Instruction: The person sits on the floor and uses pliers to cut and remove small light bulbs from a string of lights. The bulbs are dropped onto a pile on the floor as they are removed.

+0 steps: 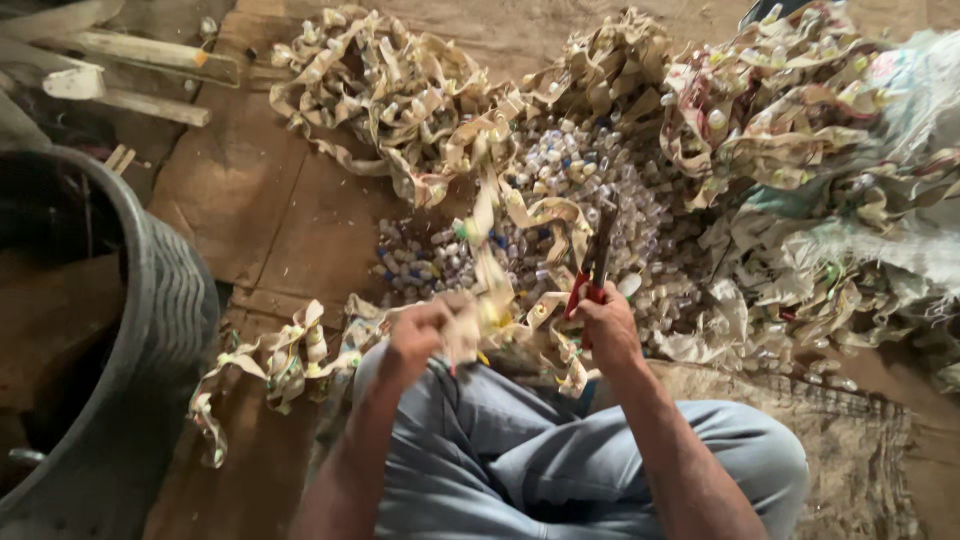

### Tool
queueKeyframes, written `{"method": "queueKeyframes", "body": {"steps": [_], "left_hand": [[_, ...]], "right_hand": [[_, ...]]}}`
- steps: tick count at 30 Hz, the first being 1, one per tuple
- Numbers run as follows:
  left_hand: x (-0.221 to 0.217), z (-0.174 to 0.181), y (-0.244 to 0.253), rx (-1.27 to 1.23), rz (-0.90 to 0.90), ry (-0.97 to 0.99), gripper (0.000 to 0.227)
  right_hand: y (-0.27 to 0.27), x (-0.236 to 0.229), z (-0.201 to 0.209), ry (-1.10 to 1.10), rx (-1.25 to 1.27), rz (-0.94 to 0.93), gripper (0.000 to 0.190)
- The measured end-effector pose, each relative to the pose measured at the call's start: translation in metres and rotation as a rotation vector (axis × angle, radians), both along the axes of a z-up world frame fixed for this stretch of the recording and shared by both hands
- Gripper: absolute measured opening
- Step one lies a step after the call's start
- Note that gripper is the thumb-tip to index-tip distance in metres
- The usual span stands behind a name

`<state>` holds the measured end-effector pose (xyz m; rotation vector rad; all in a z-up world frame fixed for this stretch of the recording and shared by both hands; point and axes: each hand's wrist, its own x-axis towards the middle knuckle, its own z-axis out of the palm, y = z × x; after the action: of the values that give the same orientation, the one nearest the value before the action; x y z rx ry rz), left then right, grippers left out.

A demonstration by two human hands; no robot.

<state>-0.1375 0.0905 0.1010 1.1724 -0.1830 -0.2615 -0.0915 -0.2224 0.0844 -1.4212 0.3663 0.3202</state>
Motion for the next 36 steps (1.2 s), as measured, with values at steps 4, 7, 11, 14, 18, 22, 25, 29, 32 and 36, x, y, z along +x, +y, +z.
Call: {"method": "queueKeyframes", "body": {"steps": [4, 7, 11, 14, 18, 22, 25, 29, 32, 36], "left_hand": [[-0.073, 0.035, -0.038, 0.948, -0.129, -0.383, 0.017], [-0.096, 0.047, -0.074, 1.209, -0.033, -0.753, 0.025], [-0.071, 0.051, -0.086, 0.931, 0.165, -0.608, 0.024], [-0.004, 0.031, -0.079, 1.023, 0.388, -0.358, 0.031], [0.067, -0.021, -0.082, 1.091, 0.361, 0.193, 0.049], [0.084, -0.069, -0.107, 1.128, 0.336, 0.277, 0.060], [0.086, -0.073, -0.108, 1.096, 0.261, 0.223, 0.044], [0.055, -0.059, -0.092, 0.634, 0.089, -0.034, 0.024], [0.017, -0.049, -0.084, 0.481, -0.072, -0.035, 0.022], [0.001, -0.046, -0.083, 0.382, -0.249, -0.019, 0.028]], "right_hand": [[-0.001, -0.001, 0.011, -0.123, 0.028, 0.130, 0.015], [0.000, -0.004, 0.017, -0.046, 0.055, 0.166, 0.012], [0.002, -0.007, 0.031, 0.017, -0.084, 0.152, 0.014], [-0.003, -0.009, 0.037, 0.017, -0.160, 0.186, 0.012], [-0.005, -0.003, 0.029, 0.019, -0.082, 0.176, 0.011], [-0.008, -0.002, 0.012, 0.017, 0.042, 0.189, 0.013], [-0.004, -0.003, 0.006, 0.068, -0.137, 0.204, 0.020], [0.005, 0.003, -0.001, 0.014, 0.099, 0.147, 0.023], [0.017, 0.008, -0.014, 0.150, 0.206, 0.065, 0.024], [0.022, 0.008, -0.030, 0.198, 0.229, 0.167, 0.024]]}}
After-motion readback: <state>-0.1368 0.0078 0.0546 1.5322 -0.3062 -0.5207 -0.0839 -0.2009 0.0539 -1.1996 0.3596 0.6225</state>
